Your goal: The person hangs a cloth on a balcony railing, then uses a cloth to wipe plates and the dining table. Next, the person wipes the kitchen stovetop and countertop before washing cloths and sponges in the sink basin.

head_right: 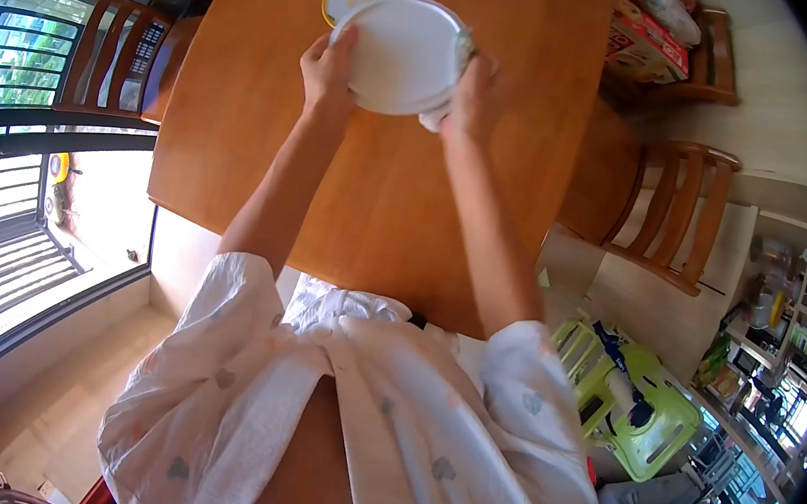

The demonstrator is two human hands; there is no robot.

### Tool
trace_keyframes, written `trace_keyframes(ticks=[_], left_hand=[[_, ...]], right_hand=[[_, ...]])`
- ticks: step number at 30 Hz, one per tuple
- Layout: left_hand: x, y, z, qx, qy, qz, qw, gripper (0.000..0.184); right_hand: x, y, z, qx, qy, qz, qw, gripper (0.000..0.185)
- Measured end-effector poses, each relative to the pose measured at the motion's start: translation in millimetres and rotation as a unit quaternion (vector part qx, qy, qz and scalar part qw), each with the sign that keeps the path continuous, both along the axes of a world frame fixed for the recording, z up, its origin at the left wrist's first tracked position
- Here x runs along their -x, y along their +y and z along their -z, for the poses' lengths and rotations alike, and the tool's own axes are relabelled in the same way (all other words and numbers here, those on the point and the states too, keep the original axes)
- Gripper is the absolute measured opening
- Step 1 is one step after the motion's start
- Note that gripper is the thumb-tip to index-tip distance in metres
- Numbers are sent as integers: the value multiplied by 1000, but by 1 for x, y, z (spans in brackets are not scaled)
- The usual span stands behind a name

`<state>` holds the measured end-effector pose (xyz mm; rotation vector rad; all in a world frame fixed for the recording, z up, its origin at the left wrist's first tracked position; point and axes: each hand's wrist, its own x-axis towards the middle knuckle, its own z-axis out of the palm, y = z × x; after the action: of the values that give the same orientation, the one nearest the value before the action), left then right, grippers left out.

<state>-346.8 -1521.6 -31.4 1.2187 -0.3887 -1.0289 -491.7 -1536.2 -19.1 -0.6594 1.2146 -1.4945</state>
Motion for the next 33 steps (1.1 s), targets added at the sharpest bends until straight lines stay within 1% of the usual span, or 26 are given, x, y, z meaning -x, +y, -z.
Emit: trace_keyframes(ticks=[1, 2, 3, 4, 5, 7, 8, 10, 11, 12, 13, 15, 16, 17, 18, 20, 21, 23, 24, 25, 26, 27, 29, 31, 32, 33], left_hand=[[5, -6, 7, 23, -9, -76, 997, 25], [16, -13, 10, 4, -61, -156, 986, 25], [22, -19, 20, 4, -70, -180, 981, 24], [25, -25, 30, 4, -80, -205, 976, 23], [23, -27, 34, 16, -83, -179, 980, 22], [3, -41, 58, -34, -97, -87, 991, 19], [3, -55, 46, -28, -99, -81, 991, 19], [6, -78, 11, -14, -65, 41, 997, 14], [7, -93, 10, -16, -65, 43, 997, 14], [10, -116, 10, -22, -259, 135, 956, 19], [12, -135, 13, -29, -440, 219, 870, 26], [32, -167, 25, 60, -631, 245, 734, 27], [39, -180, 41, 148, -716, 198, 654, 25], [45, -192, 58, 233, -784, 147, 557, 24], [49, -202, 69, 224, -786, 145, 558, 24], [54, -215, 88, 190, -795, 238, 524, 20], [53, -217, 98, 183, -795, 240, 527, 20], [47, -213, 111, 215, -765, 234, 560, 14], [41, -208, 118, 194, -810, 234, 502, 20], [35, -199, 124, 193, -811, 234, 501, 20], [26, -187, 130, 180, -787, 188, 559, 29], [14, -177, 136, 167, -759, 142, 613, 38], [-37, -160, 138, 18, -762, 26, 647, 54], [-61, -146, 110, -213, -662, -60, 717, 64], [-69, -142, 108, -212, -660, -59, 718, 64], [-78, -145, 106, -253, -622, -15, 741, 67]], right_hand=[[-7, 12, 7, 6, 16, -4, 1000, 21], [-19, 21, 15, 19, 74, 7, 997, 20], [-27, 28, 23, 35, 131, 21, 991, 19], [-28, 30, 33, 2, 71, 12, 997, 22], [-28, 32, 43, -32, 9, 1, 999, 27], [-1, 40, 60, -98, -3, -159, 982, 25], [10, 40, 73, -93, -5, -153, 984, 25], [30, 40, 98, -175, -39, -112, 977, 25], [41, 34, 98, -177, -40, -110, 977, 25], [54, 25, 99, -183, -107, -84, 974, 24], [68, 17, 96, -189, -174, -60, 965, 24], [89, -2, 94, -178, -197, -79, 961, 24], [95, -10, 94, -164, -220, -95, 957, 25], [99, -18, 95, -170, -221, -105, 955, 25], [102, -26, 96, -155, -189, -89, 966, 25], [105, -40, 94, -144, -154, -77, 974, 26], [106, -45, 93, -158, -148, -55, 975, 27], [104, -51, 91, -178, -144, -35, 973, 28], [102, -55, 90, -187, -160, -42, 968, 28], [102, -58, 90, -192, -175, -49, 964, 29], [100, -61, 91, -193, -168, -58, 965, 34], [100, -63, 91, -193, -169, -60, 965, 34], [92, -64, 81, -199, -169, -54, 964, 38], [90, -62, 82, -202, -201, -49, 957, 39], [90, -62, 81, -200, -230, -46, 951, 40], [86, -63, 80, -198, -228, -47, 952, 40]])
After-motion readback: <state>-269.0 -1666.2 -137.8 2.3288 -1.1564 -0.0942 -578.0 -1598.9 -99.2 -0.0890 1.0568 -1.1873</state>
